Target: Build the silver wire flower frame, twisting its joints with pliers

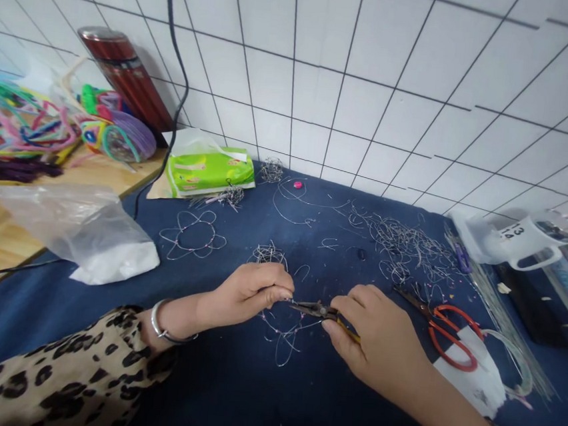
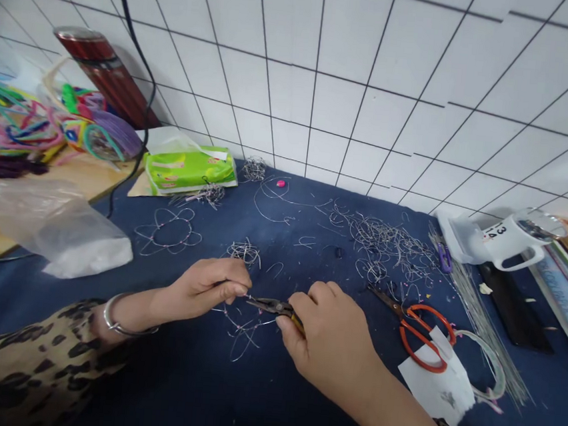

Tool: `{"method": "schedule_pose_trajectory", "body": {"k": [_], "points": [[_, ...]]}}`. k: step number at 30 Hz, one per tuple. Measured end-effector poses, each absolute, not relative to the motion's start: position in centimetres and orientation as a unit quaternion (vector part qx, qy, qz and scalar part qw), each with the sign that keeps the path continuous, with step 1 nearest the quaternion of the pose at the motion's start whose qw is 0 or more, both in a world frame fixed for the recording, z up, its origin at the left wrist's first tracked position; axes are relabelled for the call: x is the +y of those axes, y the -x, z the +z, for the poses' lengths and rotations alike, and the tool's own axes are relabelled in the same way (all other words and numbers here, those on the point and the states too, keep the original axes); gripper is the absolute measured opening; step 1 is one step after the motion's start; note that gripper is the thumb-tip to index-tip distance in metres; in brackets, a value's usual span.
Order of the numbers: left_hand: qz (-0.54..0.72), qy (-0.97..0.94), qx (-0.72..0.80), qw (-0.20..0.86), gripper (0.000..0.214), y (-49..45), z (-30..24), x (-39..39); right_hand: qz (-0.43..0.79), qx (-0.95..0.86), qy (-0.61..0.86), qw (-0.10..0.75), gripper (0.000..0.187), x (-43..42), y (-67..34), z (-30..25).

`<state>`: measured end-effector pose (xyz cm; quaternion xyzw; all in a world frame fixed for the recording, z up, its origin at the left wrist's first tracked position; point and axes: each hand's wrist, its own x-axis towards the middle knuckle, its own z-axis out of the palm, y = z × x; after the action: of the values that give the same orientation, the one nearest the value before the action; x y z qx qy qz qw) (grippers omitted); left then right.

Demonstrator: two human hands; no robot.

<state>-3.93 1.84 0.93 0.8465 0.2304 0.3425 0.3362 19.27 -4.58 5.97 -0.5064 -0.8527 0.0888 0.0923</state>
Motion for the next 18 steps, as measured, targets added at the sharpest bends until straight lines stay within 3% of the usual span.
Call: {"method": "schedule_pose_trajectory", "body": {"k": [11, 18], "points": [[0.351, -0.861, 0.209, 0.303, 0.01, 3.85, 1.34, 1.59, 0.137, -0.845, 0.506, 0.109, 0.021, -4.44, -19.53, 5.74], [0.325, -0.827, 0.243, 0.388, 0.014, 4.05, 1.11, 1.35, 0.1, -0.857, 0.488, 0.13, 0.021, -4.38, -19.29, 5.45]]}}
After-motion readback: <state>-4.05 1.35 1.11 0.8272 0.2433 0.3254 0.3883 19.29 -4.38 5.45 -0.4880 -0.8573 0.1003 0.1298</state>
